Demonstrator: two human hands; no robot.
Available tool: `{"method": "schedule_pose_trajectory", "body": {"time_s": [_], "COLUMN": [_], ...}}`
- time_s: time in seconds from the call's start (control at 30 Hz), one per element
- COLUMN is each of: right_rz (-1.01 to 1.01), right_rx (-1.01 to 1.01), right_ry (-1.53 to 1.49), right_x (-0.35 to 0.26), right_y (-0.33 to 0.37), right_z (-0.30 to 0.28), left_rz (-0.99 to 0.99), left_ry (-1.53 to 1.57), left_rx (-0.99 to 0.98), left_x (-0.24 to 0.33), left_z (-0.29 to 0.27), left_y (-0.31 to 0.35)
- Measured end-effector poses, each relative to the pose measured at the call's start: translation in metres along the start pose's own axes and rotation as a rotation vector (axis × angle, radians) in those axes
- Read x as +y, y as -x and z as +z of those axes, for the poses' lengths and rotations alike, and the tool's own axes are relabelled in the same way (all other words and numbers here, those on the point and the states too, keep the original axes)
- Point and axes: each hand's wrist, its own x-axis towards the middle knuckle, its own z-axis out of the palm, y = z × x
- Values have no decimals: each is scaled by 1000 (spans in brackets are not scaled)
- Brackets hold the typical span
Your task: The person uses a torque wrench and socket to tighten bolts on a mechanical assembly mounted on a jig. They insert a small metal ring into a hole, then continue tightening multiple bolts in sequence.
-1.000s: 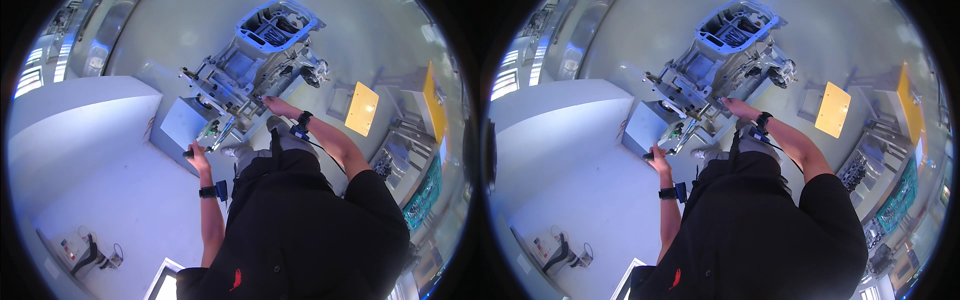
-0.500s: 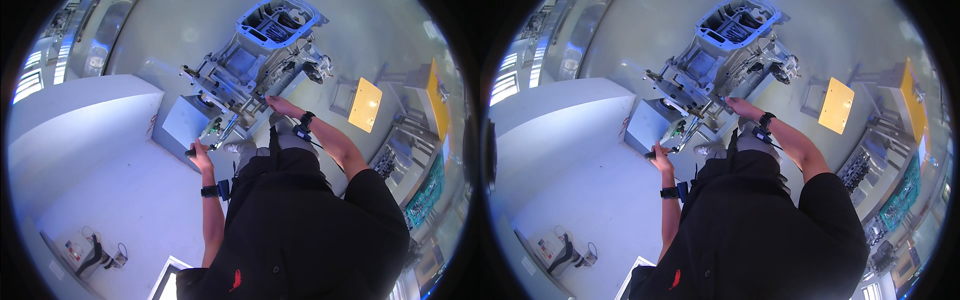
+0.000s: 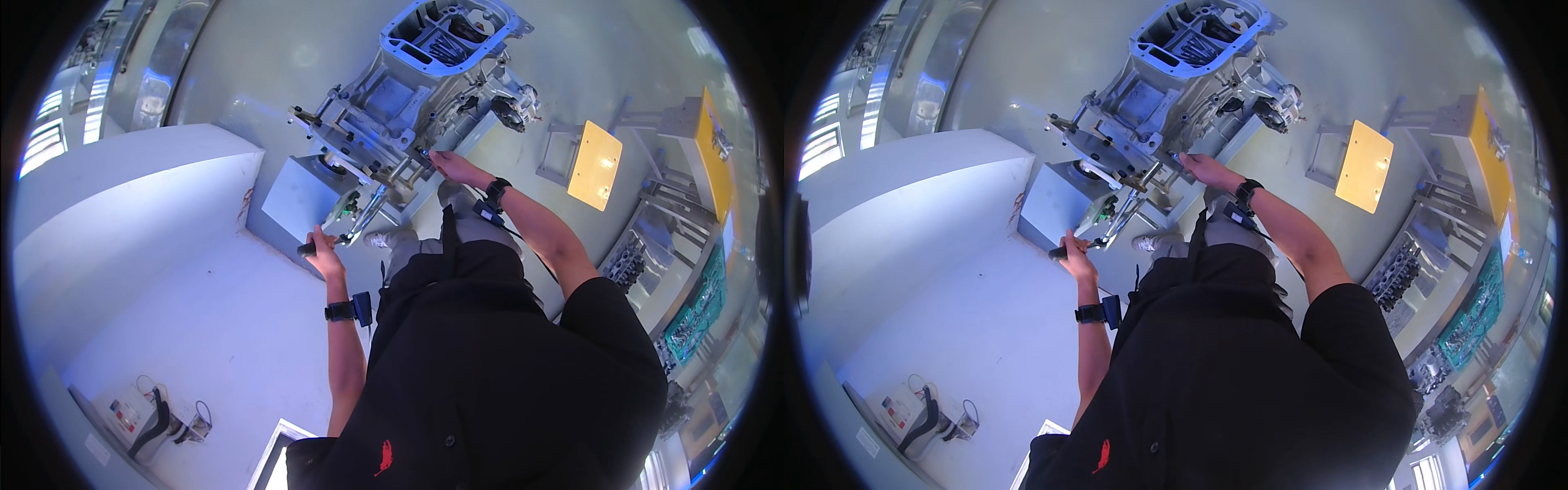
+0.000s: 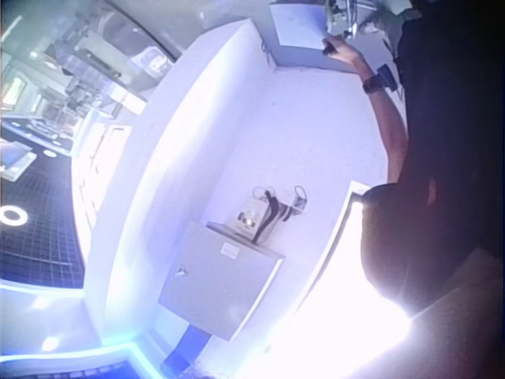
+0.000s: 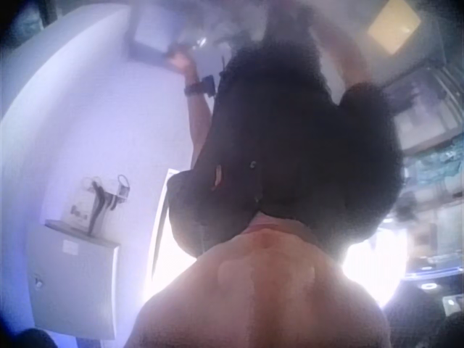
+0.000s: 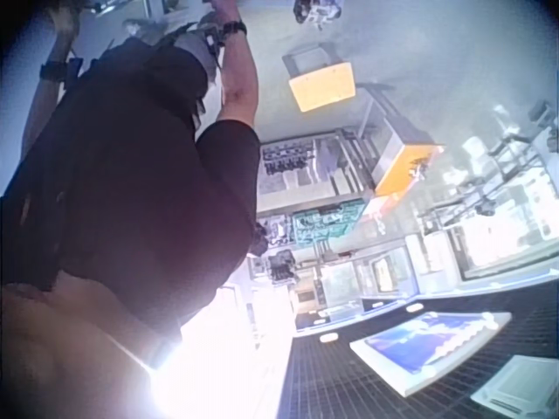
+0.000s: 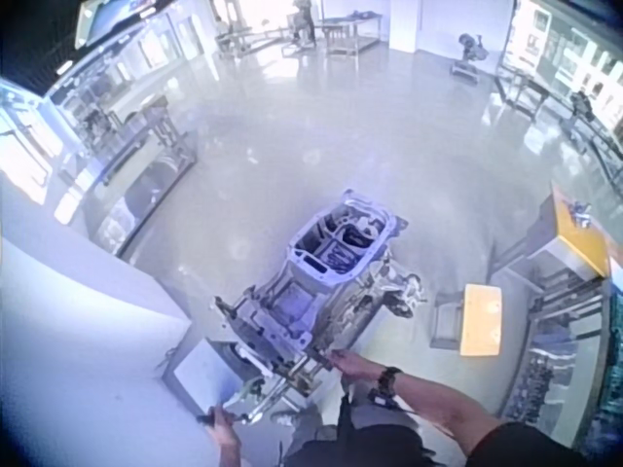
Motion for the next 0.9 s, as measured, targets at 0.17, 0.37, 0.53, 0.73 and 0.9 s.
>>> {"method": "schedule_pose_trajectory", "body": {"time_s": [0.17,0.37,0.53,0.73,0.9], "right_rz": [-143,440,251,140,-250], "right_rx": [120,-92,-69,169,414], "right_ry": [67,-575,-257,42,-38], "right_x": [0,-49,-45,-47,-33], "right_y": [1,1,11,61,77], "right_z": [8,9,13,-13,-39], "left_rz": [0,18,17,7,29], "left_ry": [-3,-8,-39,-64,-83], "left_rx": [31,15,0,35,33], "left_x": [1,1,-2,3,2], "left_z": [3,2,-4,3,1], "left_y": [1,0,1,10,6]}}
